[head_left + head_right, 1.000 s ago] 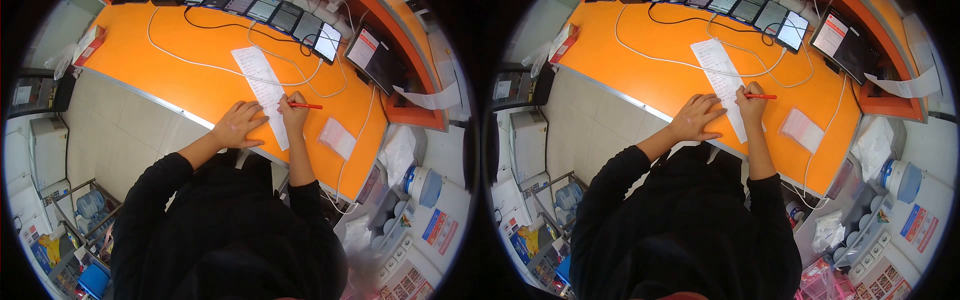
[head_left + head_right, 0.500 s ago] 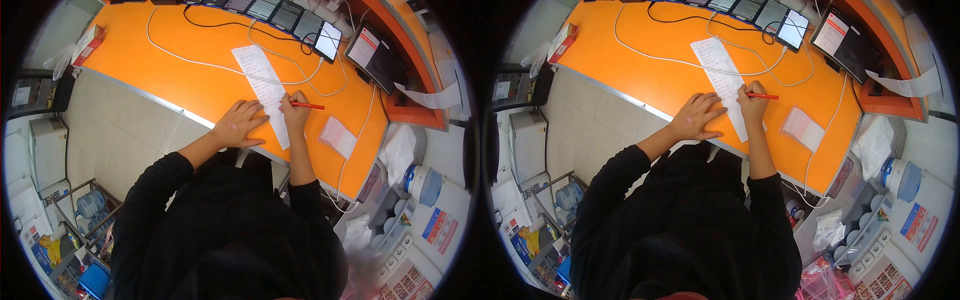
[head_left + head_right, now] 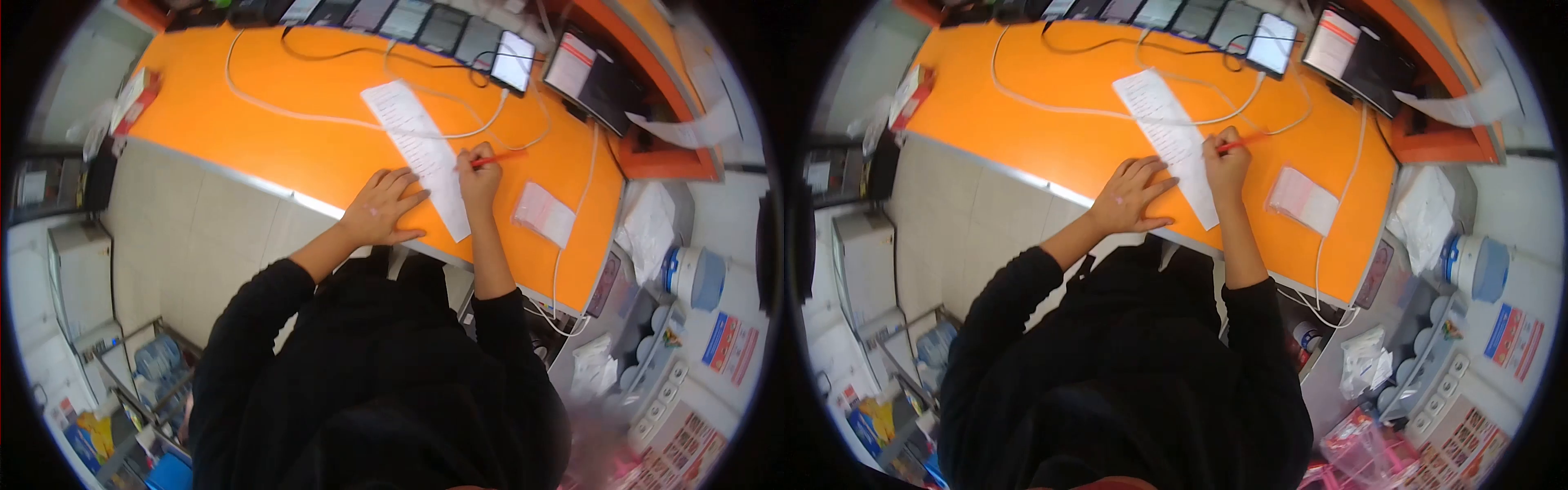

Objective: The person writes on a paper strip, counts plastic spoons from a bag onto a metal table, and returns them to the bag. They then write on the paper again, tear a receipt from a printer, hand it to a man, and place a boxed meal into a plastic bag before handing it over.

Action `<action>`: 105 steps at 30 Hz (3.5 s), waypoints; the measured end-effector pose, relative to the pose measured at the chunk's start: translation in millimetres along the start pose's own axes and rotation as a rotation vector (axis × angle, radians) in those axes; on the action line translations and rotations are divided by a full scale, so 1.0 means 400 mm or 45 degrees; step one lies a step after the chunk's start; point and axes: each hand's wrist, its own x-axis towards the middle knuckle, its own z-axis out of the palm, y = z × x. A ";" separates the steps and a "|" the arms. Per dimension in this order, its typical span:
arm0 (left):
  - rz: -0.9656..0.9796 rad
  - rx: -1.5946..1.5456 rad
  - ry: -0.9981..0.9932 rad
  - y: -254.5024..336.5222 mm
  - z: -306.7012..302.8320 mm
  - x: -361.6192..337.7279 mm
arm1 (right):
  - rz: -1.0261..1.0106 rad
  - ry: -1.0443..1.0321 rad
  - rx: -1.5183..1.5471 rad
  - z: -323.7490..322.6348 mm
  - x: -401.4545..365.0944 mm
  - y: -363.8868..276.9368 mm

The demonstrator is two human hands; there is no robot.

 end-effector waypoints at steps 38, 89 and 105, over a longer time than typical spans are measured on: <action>1.688 0.000 -0.887 1.336 0.480 0.646 | 0.761 -0.224 -1.750 -1.415 -0.824 -0.368; 1.419 0.019 0.304 1.078 0.338 0.564 | -0.406 0.082 -1.906 -1.498 -0.723 -0.258; 1.409 0.036 0.259 1.076 0.336 0.541 | -0.002 -0.116 -1.873 -1.457 -0.717 -0.348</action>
